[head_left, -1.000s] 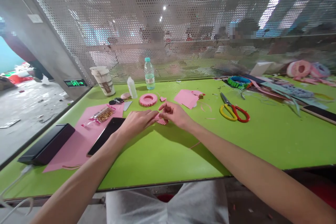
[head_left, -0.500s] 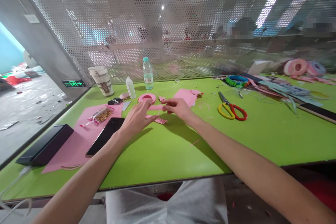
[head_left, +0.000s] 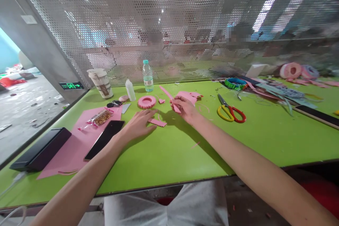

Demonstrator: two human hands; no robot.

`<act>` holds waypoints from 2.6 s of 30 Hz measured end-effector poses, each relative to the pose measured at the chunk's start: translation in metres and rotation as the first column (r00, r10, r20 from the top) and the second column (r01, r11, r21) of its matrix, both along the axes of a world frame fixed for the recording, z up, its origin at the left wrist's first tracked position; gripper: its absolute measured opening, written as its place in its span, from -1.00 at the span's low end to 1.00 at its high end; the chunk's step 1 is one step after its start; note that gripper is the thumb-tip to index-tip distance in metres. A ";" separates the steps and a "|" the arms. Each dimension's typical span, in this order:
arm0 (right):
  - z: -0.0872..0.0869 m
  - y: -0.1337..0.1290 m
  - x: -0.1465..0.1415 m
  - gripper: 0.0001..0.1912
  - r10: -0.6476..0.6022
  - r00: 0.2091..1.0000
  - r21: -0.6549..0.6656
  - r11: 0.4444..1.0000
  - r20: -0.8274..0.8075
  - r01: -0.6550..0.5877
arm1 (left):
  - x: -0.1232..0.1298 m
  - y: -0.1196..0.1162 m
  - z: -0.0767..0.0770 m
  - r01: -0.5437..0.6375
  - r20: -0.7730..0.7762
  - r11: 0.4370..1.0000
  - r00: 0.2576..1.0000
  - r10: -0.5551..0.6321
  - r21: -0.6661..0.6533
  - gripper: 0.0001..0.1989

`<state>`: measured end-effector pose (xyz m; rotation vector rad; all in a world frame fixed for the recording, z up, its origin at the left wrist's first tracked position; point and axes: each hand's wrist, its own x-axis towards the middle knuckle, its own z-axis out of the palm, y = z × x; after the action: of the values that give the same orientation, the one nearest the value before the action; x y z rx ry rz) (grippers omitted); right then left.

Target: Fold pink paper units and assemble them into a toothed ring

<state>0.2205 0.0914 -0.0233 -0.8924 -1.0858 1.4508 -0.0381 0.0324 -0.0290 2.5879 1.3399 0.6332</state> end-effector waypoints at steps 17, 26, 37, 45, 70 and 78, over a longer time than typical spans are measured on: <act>0.010 -0.022 -0.016 -0.71 0.064 0.906 0.300 0.932 0.419 -0.204 | -0.007 -0.002 0.019 -0.138 0.203 0.990 0.970 0.136 -0.003 -0.73; 0.023 -0.050 -0.025 -0.84 -0.224 0.754 0.648 0.687 0.618 -0.327 | -0.005 -0.013 0.027 -0.229 0.319 0.955 0.934 0.161 0.189 -0.81; 0.034 -0.069 -0.029 -0.82 -0.487 0.697 0.840 0.424 0.526 -0.339 | -0.005 -0.019 0.027 -0.160 0.353 0.889 0.936 -0.001 0.429 -0.75; 0.045 -0.087 -0.034 -0.80 -0.549 0.688 0.880 0.314 0.474 -0.356 | -0.004 -0.022 0.025 -0.082 0.324 0.813 0.936 -0.136 0.576 -0.83; 0.050 -0.095 -0.035 -0.82 -0.528 0.669 0.852 0.352 0.523 -0.388 | -0.002 -0.027 0.030 0.034 0.211 0.755 0.951 -0.226 0.655 -0.91; 0.050 -0.094 -0.035 -0.83 -0.536 0.655 0.846 0.350 0.533 -0.402 | -0.004 -0.025 0.029 0.061 0.208 0.758 0.945 -0.254 0.649 -0.84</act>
<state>0.1859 -0.0024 0.0271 -0.5893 -2.1713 -0.0150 -0.0421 0.0076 0.0003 2.8811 0.8922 1.5998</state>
